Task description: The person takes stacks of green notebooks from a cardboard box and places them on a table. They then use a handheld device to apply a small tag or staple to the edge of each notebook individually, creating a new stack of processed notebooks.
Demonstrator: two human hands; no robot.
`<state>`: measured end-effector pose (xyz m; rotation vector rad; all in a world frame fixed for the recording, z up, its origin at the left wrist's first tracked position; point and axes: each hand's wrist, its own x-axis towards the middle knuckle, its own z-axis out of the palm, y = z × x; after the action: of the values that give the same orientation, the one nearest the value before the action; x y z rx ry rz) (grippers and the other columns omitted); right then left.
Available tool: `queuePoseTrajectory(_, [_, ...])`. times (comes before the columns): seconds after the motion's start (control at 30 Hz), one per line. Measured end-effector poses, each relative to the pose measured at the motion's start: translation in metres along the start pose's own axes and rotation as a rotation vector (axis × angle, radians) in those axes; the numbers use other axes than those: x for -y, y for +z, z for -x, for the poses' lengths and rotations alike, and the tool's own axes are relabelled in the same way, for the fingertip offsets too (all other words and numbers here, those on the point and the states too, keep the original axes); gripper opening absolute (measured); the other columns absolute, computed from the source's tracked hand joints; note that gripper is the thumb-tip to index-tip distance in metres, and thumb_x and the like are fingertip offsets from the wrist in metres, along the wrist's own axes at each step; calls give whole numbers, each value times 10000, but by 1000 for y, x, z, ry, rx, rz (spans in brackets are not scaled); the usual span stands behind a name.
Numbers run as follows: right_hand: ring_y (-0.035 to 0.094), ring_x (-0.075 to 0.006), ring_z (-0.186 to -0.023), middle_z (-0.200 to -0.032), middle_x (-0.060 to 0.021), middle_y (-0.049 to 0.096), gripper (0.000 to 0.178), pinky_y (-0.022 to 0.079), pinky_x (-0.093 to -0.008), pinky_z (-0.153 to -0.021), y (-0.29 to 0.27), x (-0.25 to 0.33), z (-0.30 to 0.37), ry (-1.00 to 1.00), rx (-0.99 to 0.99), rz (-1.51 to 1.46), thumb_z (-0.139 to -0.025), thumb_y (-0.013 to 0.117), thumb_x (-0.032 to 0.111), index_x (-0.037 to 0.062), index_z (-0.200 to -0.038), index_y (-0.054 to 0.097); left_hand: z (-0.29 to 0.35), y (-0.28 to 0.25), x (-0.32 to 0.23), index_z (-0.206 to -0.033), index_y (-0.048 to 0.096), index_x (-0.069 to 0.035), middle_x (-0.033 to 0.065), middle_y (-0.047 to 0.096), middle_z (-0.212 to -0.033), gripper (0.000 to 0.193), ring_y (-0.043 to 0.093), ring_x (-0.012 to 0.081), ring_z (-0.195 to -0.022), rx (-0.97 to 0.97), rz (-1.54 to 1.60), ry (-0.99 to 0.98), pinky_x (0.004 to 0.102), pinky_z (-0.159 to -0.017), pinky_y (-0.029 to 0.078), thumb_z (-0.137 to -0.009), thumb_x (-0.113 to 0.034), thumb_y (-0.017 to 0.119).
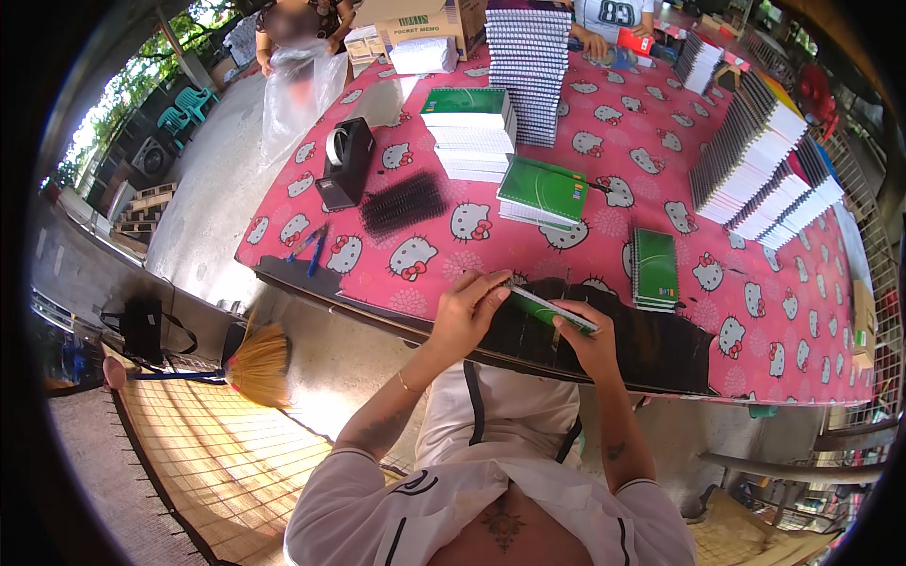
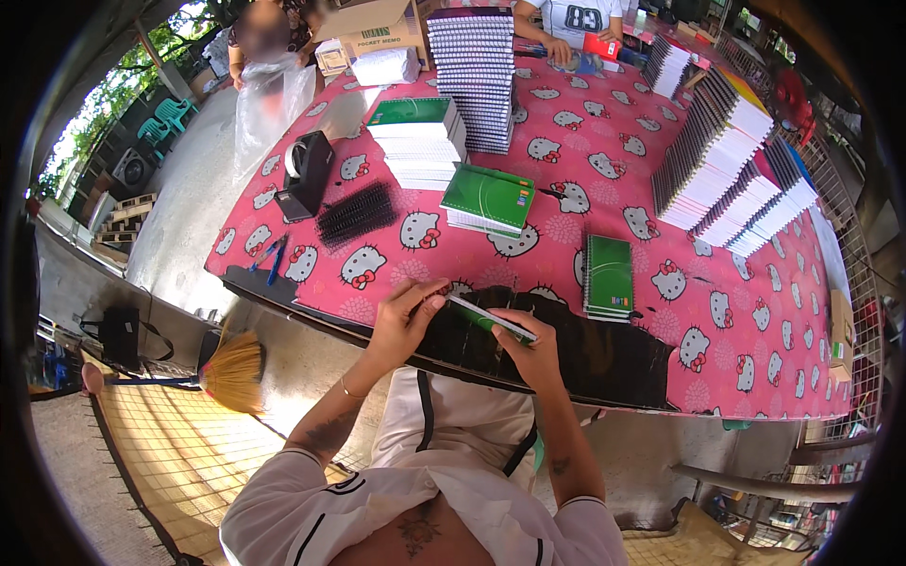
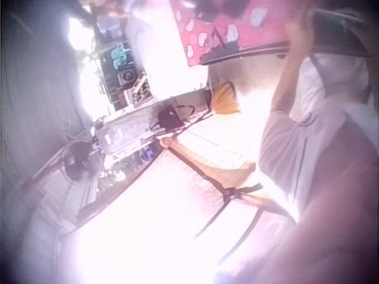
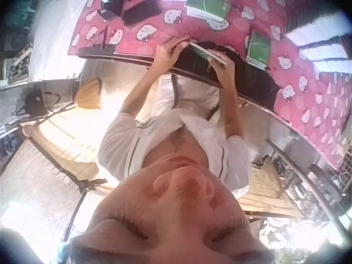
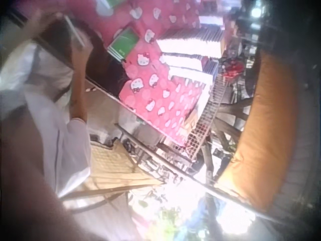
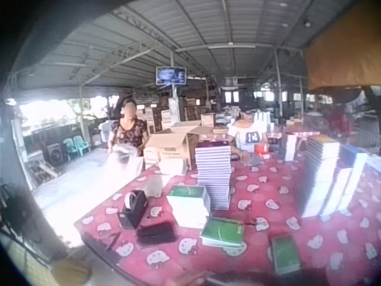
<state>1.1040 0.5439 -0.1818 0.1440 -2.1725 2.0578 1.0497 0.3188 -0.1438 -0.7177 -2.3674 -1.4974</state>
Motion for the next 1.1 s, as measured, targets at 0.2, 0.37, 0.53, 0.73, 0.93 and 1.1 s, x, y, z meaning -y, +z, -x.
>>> queuePoseTrajectory(0.2, [586, -68, -801, -954, -33, 692, 241, 471, -221, -710, 1, 0, -1, 35, -29, -7, -903, 693, 41, 11, -1142, 705, 5, -11, 8, -1116, 721, -20, 119, 684, -884, 226, 666, 172, -739, 22, 12, 24, 264, -590, 488, -892, -26, 693])
queuePoseTrajectory(0.37, [579, -66, -791, -955, -25, 690, 248, 469, -223, -698, 1, 2, -2, 2, -36, 7, -899, 699, 42, 16, -1146, 700, 0, -14, 9, -1069, 724, -6, 81, 680, -844, 185, 659, 170, -688, 58, -87, 32, 260, -562, 481, -887, -16, 689])
queuePoseTrajectory(0.53, [579, -70, -787, -953, -28, 690, 233, 465, -223, -698, 0, -2, -2, -27, -6, 7, -896, 698, 39, 12, -1128, 701, -14, -21, 14, -1050, 723, -9, 77, 639, -746, 163, 660, 191, -671, 174, -122, -34, 273, -567, 507, -898, -58, 691])
queuePoseTrajectory(0.73, [584, -77, -791, -945, -47, 693, 228, 472, -232, -707, 0, 4, 1, -17, 21, 73, -896, 692, 43, -10, -1117, 699, -29, -30, 24, -1060, 681, -21, 81, 619, -833, 195, 663, 220, -690, 287, -108, 324, 292, -603, 540, -882, -91, 720])
queuePoseTrajectory(0.93, [602, -91, -844, -965, -64, 698, 239, 485, -243, -753, -6, 8, 6, -31, -6, 62, -891, 693, 43, -22, -1121, 700, -39, -29, -3, -1316, 573, -79, 119, 584, -1195, 480, 615, 286, -1001, 512, -290, 233, 450, -820, 507, -926, -351, 643])
queuePoseTrajectory(1.1, [608, -95, -888, -986, -69, 701, 248, 493, -249, -781, 5, 20, 7, -71, -124, 27, -895, 690, 41, -38, -1130, 692, 17, 18, -4, -1454, 422, 1, 152, 438, -1475, 764, 416, 330, -1351, 171, -800, 430, 611, -1093, 287, -903, -499, 598])
